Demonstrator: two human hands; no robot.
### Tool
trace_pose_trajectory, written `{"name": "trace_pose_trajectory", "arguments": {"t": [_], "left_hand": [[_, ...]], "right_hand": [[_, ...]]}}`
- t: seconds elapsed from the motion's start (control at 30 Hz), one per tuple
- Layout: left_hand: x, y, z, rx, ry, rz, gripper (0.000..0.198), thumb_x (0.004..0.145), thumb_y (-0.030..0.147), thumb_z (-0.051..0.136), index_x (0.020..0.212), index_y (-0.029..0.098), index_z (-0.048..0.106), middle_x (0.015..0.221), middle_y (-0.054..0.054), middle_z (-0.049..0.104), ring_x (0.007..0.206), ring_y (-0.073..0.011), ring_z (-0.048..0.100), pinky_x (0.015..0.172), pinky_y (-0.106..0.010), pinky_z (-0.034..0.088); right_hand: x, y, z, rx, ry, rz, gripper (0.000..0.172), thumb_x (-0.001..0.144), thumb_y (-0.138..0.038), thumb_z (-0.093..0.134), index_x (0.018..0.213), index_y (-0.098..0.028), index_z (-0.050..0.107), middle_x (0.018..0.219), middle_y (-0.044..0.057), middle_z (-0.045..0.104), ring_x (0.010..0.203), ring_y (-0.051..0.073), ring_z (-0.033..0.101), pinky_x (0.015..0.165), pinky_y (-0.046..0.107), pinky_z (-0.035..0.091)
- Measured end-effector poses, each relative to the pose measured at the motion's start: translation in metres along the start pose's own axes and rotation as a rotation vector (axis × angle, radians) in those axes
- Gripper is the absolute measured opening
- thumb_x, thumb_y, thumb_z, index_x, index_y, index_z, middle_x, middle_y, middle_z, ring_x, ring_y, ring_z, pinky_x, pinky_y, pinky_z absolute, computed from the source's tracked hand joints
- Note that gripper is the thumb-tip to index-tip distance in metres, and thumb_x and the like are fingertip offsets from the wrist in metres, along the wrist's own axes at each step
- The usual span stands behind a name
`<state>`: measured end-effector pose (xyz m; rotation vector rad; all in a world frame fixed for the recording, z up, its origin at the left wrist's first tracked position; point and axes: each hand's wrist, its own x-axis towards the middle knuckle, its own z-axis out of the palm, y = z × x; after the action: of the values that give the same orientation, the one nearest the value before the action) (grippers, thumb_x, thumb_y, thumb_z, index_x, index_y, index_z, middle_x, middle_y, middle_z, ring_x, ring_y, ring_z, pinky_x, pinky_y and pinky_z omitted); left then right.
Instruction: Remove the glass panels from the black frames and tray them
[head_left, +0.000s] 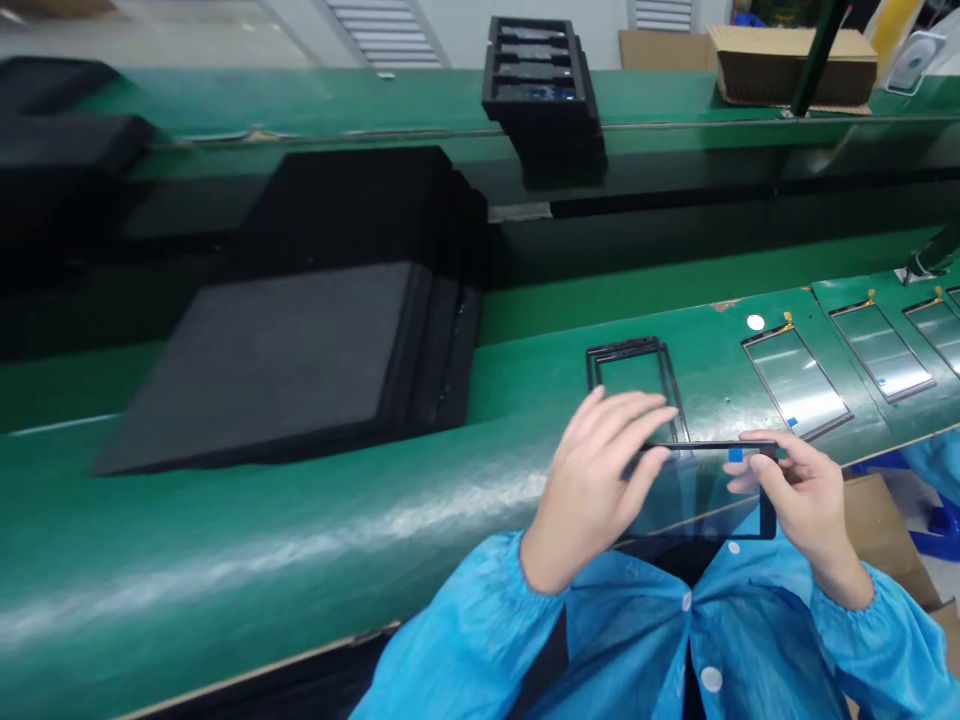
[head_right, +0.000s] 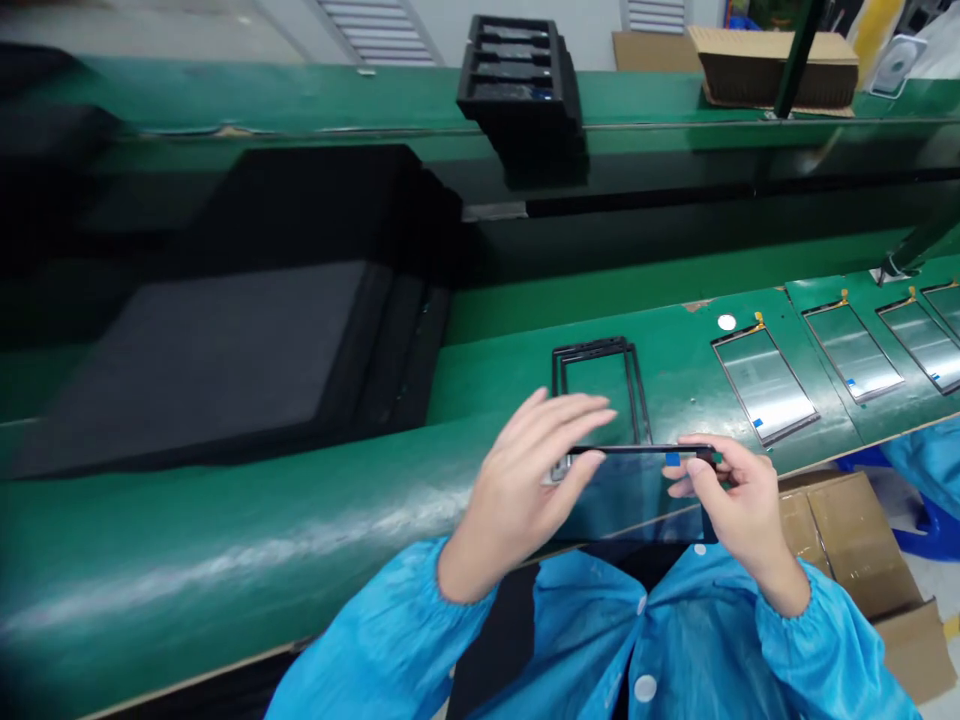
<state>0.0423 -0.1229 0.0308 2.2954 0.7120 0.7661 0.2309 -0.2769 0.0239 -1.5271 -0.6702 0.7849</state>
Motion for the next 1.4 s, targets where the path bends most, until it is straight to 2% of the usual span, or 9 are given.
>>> {"name": "trace_pose_trajectory", "arguments": {"t": [0.1,0.2,0.37,0.47,0.63,0.87,1.17,1.3,1.4], "left_hand": [[0.007,0.001,0.002,-0.037,-0.224,0.062,0.027,0.105,0.030,0.058,0.113,0.027,0.084,0.104,-0.008,0.086,0.095,-0.0272,0.080,0.109,-0.050,0.056],[0.006,0.001,0.004,-0.072,-0.225,0.011,0.029,0.105,0.032,0.057,0.109,0.025,0.086,0.095,-0.009,0.086,0.085,-0.0265,0.080,0.084,-0.037,0.063],[0.001,0.010,0.006,-0.251,-0.286,-0.089,0.035,0.103,0.030,0.059,0.131,0.028,0.080,0.116,-0.008,0.085,0.103,-0.0278,0.082,0.092,-0.036,0.063],[-0.002,0.012,0.007,-0.449,-0.330,-0.266,0.039,0.106,0.036,0.057,0.138,0.026,0.076,0.105,-0.007,0.087,0.082,-0.0244,0.083,0.077,-0.032,0.064],[-0.012,0.008,0.005,-0.858,-0.193,-0.637,0.053,0.100,0.058,0.065,0.131,0.015,0.074,0.106,-0.017,0.086,0.079,-0.0269,0.084,0.060,-0.029,0.063],[-0.018,0.015,0.005,-0.958,-0.148,-0.746,0.059,0.091,0.063,0.078,0.123,0.015,0.072,0.111,-0.021,0.085,0.080,-0.0296,0.085,0.060,-0.030,0.065],[-0.022,0.013,0.007,-0.865,-0.193,-0.694,0.053,0.099,0.059,0.067,0.126,0.014,0.073,0.113,-0.019,0.084,0.081,-0.0290,0.084,0.064,-0.034,0.067],[-0.017,0.016,0.002,-0.504,-0.103,-0.414,0.048,0.097,0.038,0.071,0.143,0.023,0.069,0.137,-0.014,0.077,0.110,-0.0283,0.080,0.092,-0.037,0.065],[-0.009,0.018,-0.003,-0.338,-0.293,-0.243,0.048,0.092,0.029,0.074,0.141,0.029,0.073,0.127,-0.008,0.082,0.105,-0.0264,0.080,0.093,-0.035,0.063]], "right_hand": [[-0.002,0.001,0.000,-0.035,-0.009,-0.010,0.027,0.094,-0.044,0.079,0.105,-0.020,0.082,0.080,0.008,0.085,0.063,0.026,0.083,0.062,0.032,0.071],[0.001,0.001,-0.002,-0.054,-0.028,0.008,0.028,0.094,-0.046,0.078,0.104,-0.020,0.083,0.080,0.008,0.085,0.064,0.026,0.083,0.062,0.032,0.070],[0.014,0.001,-0.001,-0.027,-0.264,0.045,0.043,0.094,-0.052,0.079,0.124,-0.021,0.082,0.081,0.005,0.085,0.068,0.023,0.083,0.070,0.034,0.070],[0.019,0.003,0.002,0.068,-0.355,0.067,0.057,0.094,-0.060,0.077,0.139,-0.025,0.075,0.083,0.004,0.085,0.078,0.024,0.084,0.076,0.037,0.070],[0.020,0.010,0.001,0.138,-0.167,0.116,0.052,0.095,-0.068,0.071,0.112,-0.021,0.086,0.091,0.011,0.086,0.075,0.027,0.084,0.068,0.038,0.070],[0.017,0.008,0.005,0.171,-0.170,0.099,0.058,0.097,-0.072,0.064,0.088,-0.017,0.082,0.080,0.012,0.084,0.065,0.027,0.081,0.064,0.038,0.067],[0.013,-0.003,0.002,0.004,-0.153,0.002,0.063,0.102,-0.070,0.056,0.069,-0.020,0.074,0.070,0.008,0.082,0.059,0.022,0.079,0.060,0.030,0.063],[0.014,-0.002,0.007,-0.138,-0.287,-0.053,0.057,0.107,-0.059,0.054,0.072,-0.020,0.078,0.071,0.006,0.082,0.062,0.019,0.078,0.064,0.027,0.060],[0.016,-0.001,0.015,-0.188,-0.405,-0.053,0.044,0.102,-0.053,0.066,0.079,-0.020,0.082,0.069,0.003,0.080,0.062,0.018,0.076,0.065,0.026,0.059]]}}
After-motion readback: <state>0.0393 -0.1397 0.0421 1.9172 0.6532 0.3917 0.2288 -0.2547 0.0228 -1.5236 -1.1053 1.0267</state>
